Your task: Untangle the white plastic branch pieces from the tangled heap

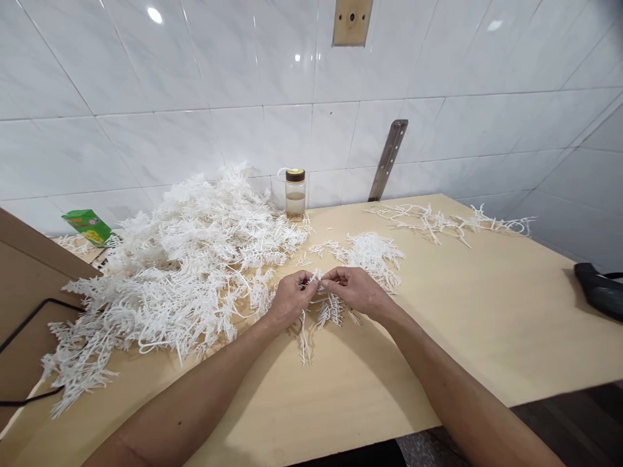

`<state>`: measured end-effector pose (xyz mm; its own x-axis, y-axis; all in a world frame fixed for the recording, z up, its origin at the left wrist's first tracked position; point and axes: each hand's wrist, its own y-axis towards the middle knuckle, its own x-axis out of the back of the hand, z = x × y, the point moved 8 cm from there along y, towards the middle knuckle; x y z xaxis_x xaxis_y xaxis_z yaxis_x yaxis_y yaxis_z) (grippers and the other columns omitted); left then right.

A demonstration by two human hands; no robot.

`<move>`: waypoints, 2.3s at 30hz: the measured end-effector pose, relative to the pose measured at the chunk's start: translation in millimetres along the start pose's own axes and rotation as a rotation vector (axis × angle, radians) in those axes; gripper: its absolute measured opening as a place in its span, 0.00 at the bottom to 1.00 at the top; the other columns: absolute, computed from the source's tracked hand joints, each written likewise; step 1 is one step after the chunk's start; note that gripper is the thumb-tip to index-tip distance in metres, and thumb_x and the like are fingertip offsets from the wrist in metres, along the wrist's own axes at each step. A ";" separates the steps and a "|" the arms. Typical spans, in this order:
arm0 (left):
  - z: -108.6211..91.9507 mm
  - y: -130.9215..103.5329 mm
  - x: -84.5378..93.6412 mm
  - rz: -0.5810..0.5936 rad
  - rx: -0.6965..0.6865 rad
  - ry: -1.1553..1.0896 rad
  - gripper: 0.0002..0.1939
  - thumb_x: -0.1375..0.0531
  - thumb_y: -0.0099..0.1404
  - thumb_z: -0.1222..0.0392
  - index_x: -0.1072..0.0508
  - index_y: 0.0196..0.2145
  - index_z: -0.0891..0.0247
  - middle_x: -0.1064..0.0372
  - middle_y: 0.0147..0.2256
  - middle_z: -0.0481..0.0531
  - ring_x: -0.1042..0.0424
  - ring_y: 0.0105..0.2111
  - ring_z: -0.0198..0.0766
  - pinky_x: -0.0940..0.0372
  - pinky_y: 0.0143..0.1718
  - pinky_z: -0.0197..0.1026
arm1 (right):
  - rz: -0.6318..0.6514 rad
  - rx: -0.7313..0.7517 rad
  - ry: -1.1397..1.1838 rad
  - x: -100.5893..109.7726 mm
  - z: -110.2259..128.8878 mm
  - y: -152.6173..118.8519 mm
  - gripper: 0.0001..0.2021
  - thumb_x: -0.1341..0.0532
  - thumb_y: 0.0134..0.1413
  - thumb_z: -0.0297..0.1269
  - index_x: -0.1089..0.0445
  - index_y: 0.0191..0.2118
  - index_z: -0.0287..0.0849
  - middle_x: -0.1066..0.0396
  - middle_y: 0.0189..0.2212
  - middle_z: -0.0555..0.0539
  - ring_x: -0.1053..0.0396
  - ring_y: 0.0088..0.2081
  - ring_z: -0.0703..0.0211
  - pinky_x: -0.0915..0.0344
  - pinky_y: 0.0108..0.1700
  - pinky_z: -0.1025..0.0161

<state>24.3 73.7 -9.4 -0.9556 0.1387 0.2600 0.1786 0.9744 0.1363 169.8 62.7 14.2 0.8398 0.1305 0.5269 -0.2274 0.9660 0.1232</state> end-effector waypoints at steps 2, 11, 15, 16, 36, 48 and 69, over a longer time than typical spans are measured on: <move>0.0 0.4 0.3 -0.006 -0.005 0.002 0.10 0.40 0.58 0.54 0.26 0.28 0.65 0.31 0.25 0.48 0.35 0.26 0.34 0.41 0.30 0.35 | 0.001 0.005 -0.002 -1.3 1.3 0.0 0.11 0.39 0.53 0.43 0.25 0.35 0.41 0.24 0.30 0.48 0.30 0.29 0.60 0.37 0.29 0.65; -2.7 -3.1 -2.8 0.028 -0.014 0.024 0.10 0.41 0.59 0.54 0.26 0.30 0.65 0.30 0.27 0.49 0.34 0.28 0.35 0.40 0.32 0.36 | -0.077 -0.016 -0.084 -1.6 -6.9 1.8 0.07 0.40 0.51 0.38 0.26 0.32 0.43 0.24 0.28 0.49 0.28 0.30 0.58 0.35 0.32 0.63; -2.9 -3.3 -2.7 0.033 -0.010 -0.009 0.10 0.40 0.59 0.54 0.28 0.28 0.65 0.31 0.26 0.48 0.34 0.28 0.34 0.40 0.32 0.36 | -0.068 -0.018 -0.073 -1.7 -7.6 2.0 0.08 0.40 0.51 0.39 0.26 0.32 0.42 0.24 0.27 0.48 0.29 0.29 0.59 0.36 0.31 0.63; -2.5 -3.1 -2.7 0.038 -0.001 -0.027 0.10 0.40 0.59 0.54 0.28 0.29 0.65 0.31 0.26 0.48 0.35 0.28 0.34 0.40 0.32 0.36 | -0.056 -0.025 -0.052 -1.8 -7.1 1.8 0.08 0.40 0.51 0.40 0.26 0.32 0.42 0.24 0.28 0.48 0.29 0.29 0.59 0.36 0.32 0.63; -0.1 0.9 -3.0 0.053 0.046 -0.132 0.12 0.38 0.57 0.52 0.30 0.29 0.66 0.36 0.24 0.46 0.38 0.24 0.31 0.43 0.28 0.35 | 0.033 -0.062 0.092 -3.8 -8.4 0.6 0.13 0.39 0.53 0.46 0.25 0.36 0.41 0.28 0.25 0.50 0.38 0.23 0.65 0.42 0.25 0.67; 2.4 2.1 -1.4 0.038 0.037 -0.113 0.13 0.37 0.56 0.51 0.30 0.29 0.65 0.34 0.25 0.46 0.37 0.25 0.32 0.42 0.27 0.35 | -0.055 0.053 -0.152 -4.4 2.2 1.2 0.09 0.44 0.57 0.38 0.28 0.34 0.41 0.26 0.28 0.48 0.33 0.29 0.61 0.40 0.31 0.65; -8.9 -0.7 1.1 -0.029 -0.033 0.075 0.07 0.44 0.61 0.58 0.34 0.28 0.62 0.39 0.24 0.44 0.41 0.27 0.33 0.46 0.30 0.36 | -0.170 0.065 -0.428 -22.1 6.3 1.7 0.05 0.45 0.56 0.29 0.33 0.31 0.42 0.29 0.27 0.49 0.35 0.29 0.60 0.44 0.32 0.65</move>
<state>25.2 71.7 -0.8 -0.9404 0.0952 0.3265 0.1596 0.9713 0.1765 147.8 60.0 8.1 0.5921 -0.1458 0.7925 -0.1456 0.9479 0.2832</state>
